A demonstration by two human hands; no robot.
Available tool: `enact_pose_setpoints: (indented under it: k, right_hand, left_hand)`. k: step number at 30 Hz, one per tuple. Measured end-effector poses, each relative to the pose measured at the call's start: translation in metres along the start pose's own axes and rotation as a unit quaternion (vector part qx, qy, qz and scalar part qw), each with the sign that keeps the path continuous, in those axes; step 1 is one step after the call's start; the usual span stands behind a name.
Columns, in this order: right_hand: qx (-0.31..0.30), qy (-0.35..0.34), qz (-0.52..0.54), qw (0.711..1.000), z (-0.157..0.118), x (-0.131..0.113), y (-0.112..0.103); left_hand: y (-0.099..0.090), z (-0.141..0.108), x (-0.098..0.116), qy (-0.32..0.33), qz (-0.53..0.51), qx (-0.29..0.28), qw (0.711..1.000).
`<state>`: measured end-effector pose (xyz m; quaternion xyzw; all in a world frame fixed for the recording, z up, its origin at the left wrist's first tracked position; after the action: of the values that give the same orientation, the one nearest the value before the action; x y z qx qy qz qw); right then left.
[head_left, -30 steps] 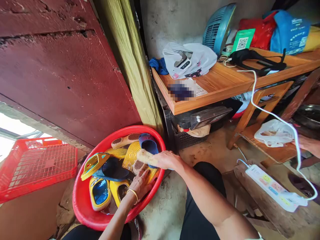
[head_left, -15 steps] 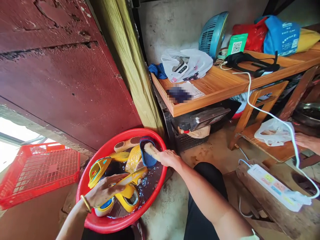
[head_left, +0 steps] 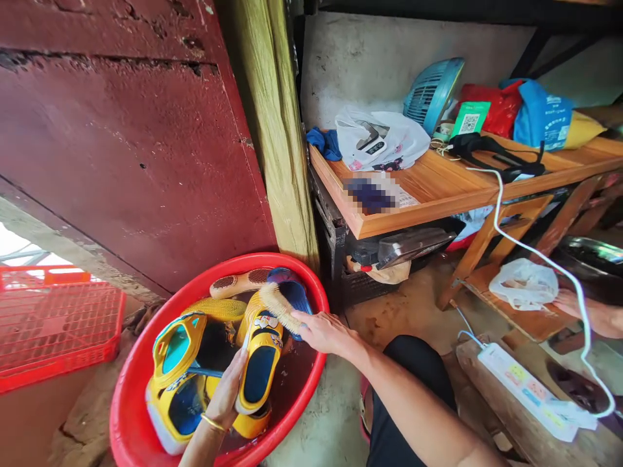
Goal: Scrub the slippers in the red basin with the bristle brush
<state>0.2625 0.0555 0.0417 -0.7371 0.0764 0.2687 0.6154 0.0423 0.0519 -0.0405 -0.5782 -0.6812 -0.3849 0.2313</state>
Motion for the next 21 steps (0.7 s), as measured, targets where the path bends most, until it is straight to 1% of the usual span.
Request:
enact_pose_setpoints:
  k: [2,4,6,8,10,11,13,15,17,19,21]
  right_hand:
    - [-0.008,-0.034,-0.004,0.999,-0.001,-0.012,0.009]
    - [-0.022,-0.055,-0.027,0.998,0.002,-0.017,0.018]
    - [-0.033,-0.044,-0.065,0.996,0.013,-0.013,0.024]
    - [-0.039,-0.012,-0.095,0.995,0.027,-0.005,0.028]
    - [-0.041,0.011,-0.104,0.994,0.038,0.001,0.030]
    - [-0.038,0.011,-0.098,0.994,0.042,0.001,0.032]
    - [-0.022,-0.018,-0.065,0.997,0.044,-0.006,0.034]
    - [-0.001,-0.066,-0.024,0.998,0.040,-0.017,0.035]
    - [0.007,-0.090,-0.006,0.996,0.033,-0.023,0.035]
    - [0.005,-0.082,-0.011,0.997,0.027,-0.020,0.032]
    - [0.005,-0.061,-0.028,0.998,0.021,-0.011,0.025]
  left_hand:
    - [0.006,0.005,-0.002,0.016,0.025,-0.035,0.999]
    - [0.009,0.008,-0.002,0.030,0.056,-0.062,0.996]
    - [0.007,0.012,0.001,0.054,0.079,-0.064,0.993]
    - [0.004,0.016,0.002,0.070,0.086,-0.052,0.992]
    - [0.000,0.020,-0.001,0.059,0.078,-0.039,0.994]
    - [-0.002,0.021,-0.002,0.046,0.065,-0.035,0.996]
    - [-0.006,0.022,-0.004,0.019,0.028,-0.024,0.999]
    - [-0.009,0.020,-0.004,-0.005,-0.009,-0.018,1.000]
    - [-0.010,0.016,-0.003,-0.024,-0.039,-0.019,0.999]
    - [-0.012,0.012,-0.001,-0.035,-0.066,-0.013,0.997]
    - [-0.019,0.010,0.001,-0.045,-0.095,0.014,0.994]
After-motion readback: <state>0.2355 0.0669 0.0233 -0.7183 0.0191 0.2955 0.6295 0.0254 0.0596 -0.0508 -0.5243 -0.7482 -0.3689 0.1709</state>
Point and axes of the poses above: each hand's wrist, its own z-axis towards the middle knuckle, its own y-axis out of the palm, x = y × z, the point moved 7 cm from there along z, towards the middle knuckle, and after that the axes turned 4 degrees about -y, right-handed, at the moved point
